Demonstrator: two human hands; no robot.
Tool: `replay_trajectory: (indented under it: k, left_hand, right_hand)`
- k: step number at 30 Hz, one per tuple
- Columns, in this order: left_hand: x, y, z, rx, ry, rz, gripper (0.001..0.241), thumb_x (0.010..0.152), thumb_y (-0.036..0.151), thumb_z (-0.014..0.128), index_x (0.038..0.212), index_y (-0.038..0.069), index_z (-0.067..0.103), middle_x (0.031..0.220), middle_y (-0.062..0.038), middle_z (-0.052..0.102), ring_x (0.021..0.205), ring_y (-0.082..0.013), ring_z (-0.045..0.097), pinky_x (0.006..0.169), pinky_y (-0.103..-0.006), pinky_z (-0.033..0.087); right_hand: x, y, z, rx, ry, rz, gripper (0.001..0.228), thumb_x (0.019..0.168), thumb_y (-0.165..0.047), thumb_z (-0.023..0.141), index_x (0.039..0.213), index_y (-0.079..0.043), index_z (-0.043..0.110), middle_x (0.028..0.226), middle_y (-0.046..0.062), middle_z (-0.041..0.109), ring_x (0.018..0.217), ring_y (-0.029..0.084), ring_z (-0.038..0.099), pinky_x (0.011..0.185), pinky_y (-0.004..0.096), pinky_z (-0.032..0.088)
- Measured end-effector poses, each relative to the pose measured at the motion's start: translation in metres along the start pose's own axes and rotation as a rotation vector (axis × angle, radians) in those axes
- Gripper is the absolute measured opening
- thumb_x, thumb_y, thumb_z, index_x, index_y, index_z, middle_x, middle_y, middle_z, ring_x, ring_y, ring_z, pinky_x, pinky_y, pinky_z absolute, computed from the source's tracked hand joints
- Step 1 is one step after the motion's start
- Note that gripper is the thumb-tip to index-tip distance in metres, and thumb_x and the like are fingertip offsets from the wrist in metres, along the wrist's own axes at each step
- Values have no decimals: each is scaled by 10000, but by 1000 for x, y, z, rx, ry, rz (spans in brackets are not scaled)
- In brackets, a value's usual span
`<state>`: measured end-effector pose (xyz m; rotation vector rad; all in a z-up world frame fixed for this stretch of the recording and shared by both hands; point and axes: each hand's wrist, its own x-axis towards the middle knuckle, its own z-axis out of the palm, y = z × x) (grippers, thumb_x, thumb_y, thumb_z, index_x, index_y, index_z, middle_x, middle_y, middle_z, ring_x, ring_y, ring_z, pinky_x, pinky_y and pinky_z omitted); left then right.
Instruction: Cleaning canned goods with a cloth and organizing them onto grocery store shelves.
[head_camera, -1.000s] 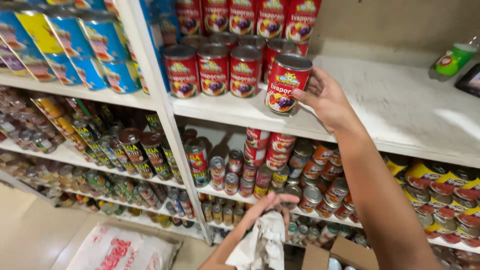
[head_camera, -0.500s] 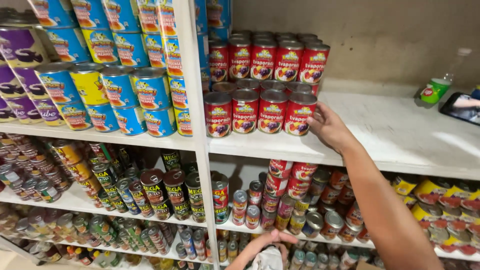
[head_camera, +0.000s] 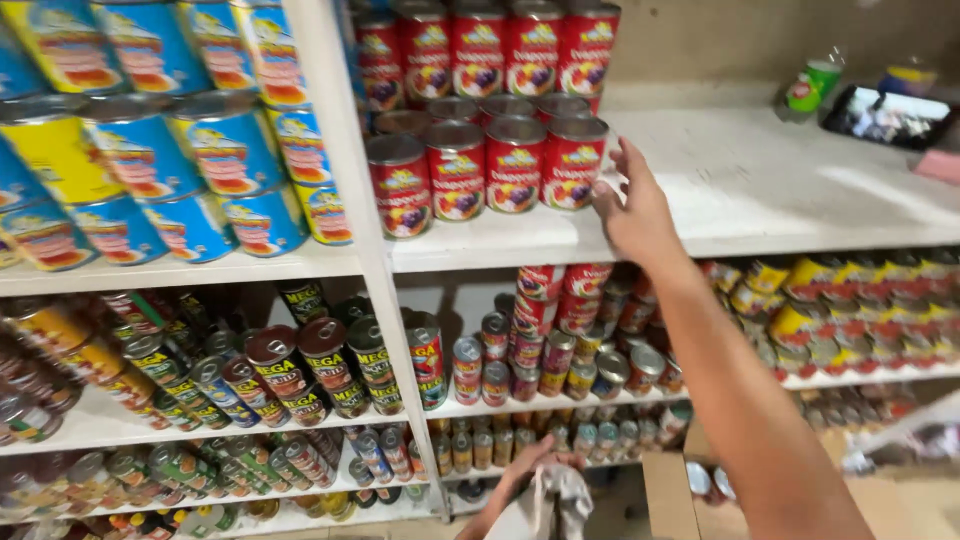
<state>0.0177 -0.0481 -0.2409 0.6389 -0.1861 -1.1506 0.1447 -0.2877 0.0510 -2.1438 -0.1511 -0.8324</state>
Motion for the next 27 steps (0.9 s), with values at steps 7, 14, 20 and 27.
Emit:
replay_trajectory:
  k: [7, 14, 20, 27]
  left_hand:
    - [-75, -134, -7, -267, 228, -404, 599, 928, 439, 676, 1225, -80, 656, 1116, -190, 724, 979, -275, 690, 951, -387, 518]
    - [-36, -122, 31, -34, 387, -831, 605, 845, 412, 756, 1230, -47, 674, 1144, -216, 733, 1010, -326, 714, 988, -439, 516]
    - [43, -183, -31, 199, 430, -1119, 623, 787, 393, 813, 1234, -22, 686, 1163, -235, 739, 1033, -362, 731, 1015, -475, 515]
    - [76, -195, 11, 921, 54, -975, 607, 797, 270, 723, 1385, 138, 654, 1344, -182, 664, 1228, -313, 614, 1122, -456, 427]
  right_hand:
    - [-175, -42, 7, -23, 297, -133, 271, 1045, -193, 591, 1264, -61, 679, 1169, 113, 705, 1110, 315, 703, 1006, 399, 531]
    - [-375, 50, 5, -8, 401, 574, 224, 1034, -157, 626, 1245, -143, 700, 1087, 54, 744, 1003, 193, 717, 957, 334, 538]
    - [-532, 50, 4, -77, 405, 1035, 248, 999, -127, 684, 1240, -67, 687, 1076, 196, 712, 941, 364, 724, 821, 437, 588]
    - [-630, 41, 32, -143, 395, 1280, 364, 958, -256, 718, 1290, -121, 657, 1095, 184, 694, 945, 388, 718, 784, 452, 606]
